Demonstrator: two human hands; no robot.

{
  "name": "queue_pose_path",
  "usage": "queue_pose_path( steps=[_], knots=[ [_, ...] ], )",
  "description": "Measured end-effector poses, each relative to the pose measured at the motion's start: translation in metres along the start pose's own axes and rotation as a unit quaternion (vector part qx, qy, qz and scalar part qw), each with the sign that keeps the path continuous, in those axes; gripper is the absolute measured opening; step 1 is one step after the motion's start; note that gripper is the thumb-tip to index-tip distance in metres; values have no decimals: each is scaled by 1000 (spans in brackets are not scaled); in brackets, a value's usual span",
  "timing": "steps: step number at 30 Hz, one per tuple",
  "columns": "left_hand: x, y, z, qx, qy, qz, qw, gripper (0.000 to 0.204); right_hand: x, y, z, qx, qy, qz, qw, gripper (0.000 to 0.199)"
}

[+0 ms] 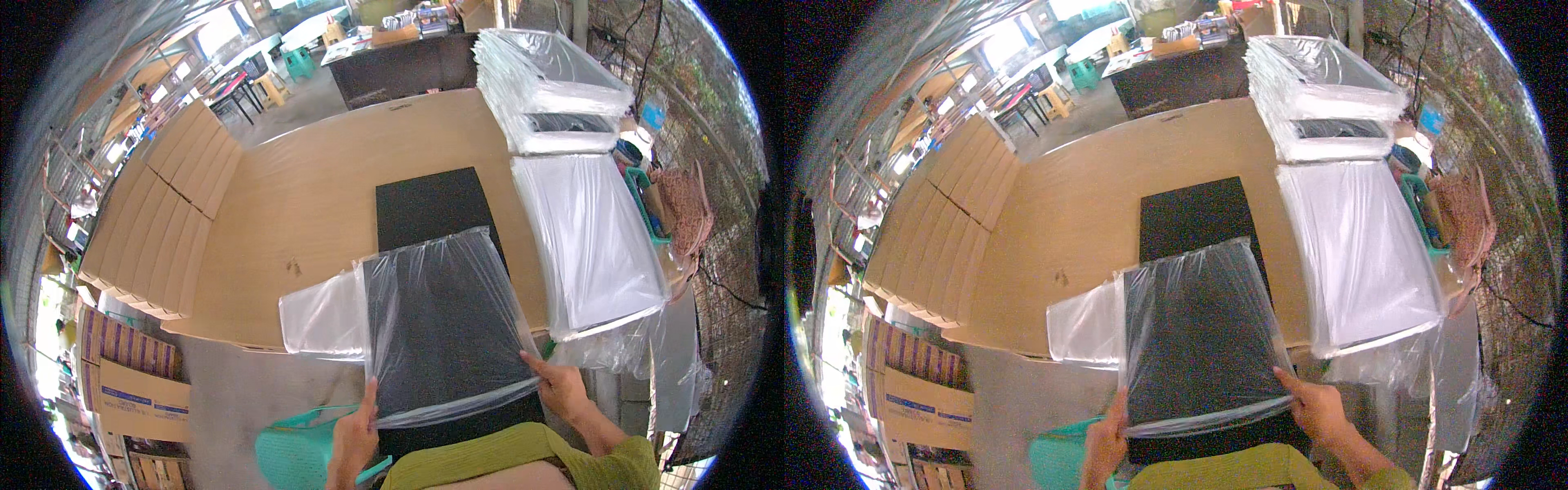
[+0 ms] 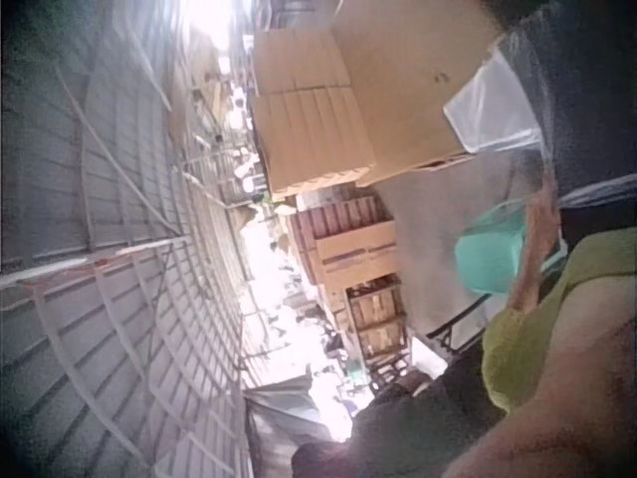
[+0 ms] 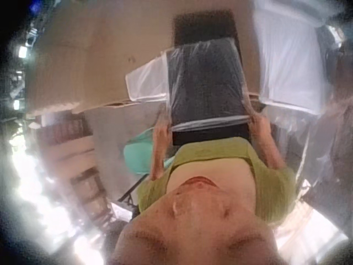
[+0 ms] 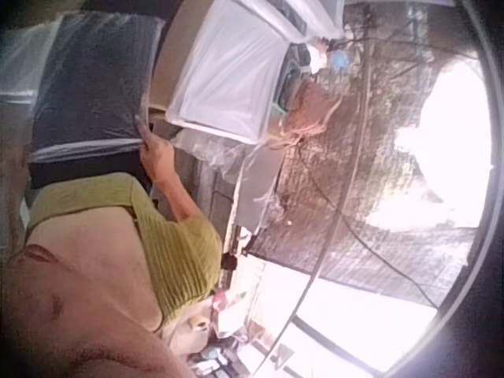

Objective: The person packages rectangular panels by sliding them into clear plastic bags, folding the bag edges, and stacking the finished items on a table.

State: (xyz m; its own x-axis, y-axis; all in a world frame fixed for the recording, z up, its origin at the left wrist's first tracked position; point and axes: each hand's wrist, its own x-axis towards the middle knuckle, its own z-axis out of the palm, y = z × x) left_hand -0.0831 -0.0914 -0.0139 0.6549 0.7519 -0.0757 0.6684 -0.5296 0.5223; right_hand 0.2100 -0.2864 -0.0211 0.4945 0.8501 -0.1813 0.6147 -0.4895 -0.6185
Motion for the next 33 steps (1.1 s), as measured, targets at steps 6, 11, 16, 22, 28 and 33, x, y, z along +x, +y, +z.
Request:
queue_pose_path(
  steps=[6,11,16,22,28,33],
  knots=[
    [-10,30,-39,85,-116,-94,985,70,-31,3,-12,111,-90,-35,989,62],
    [-30,2,-29,26,-259,-139,955,41,-45,5,-15,245,-109,-57,962,49],
    [-32,27,-45,-180,-256,-88,946,41,-44,2,-21,275,-107,-31,955,42],
    [-14,20,1,-22,-75,22,997,50,-14,-18,-57,215,43,-89,972,33],
    [62,64,52,-95,146,229,958,56,2,5,-108,203,246,-123,940,19],
    [127,142,101,-134,205,377,893,53,-22,93,-128,128,438,-62,888,23]
  ],
)
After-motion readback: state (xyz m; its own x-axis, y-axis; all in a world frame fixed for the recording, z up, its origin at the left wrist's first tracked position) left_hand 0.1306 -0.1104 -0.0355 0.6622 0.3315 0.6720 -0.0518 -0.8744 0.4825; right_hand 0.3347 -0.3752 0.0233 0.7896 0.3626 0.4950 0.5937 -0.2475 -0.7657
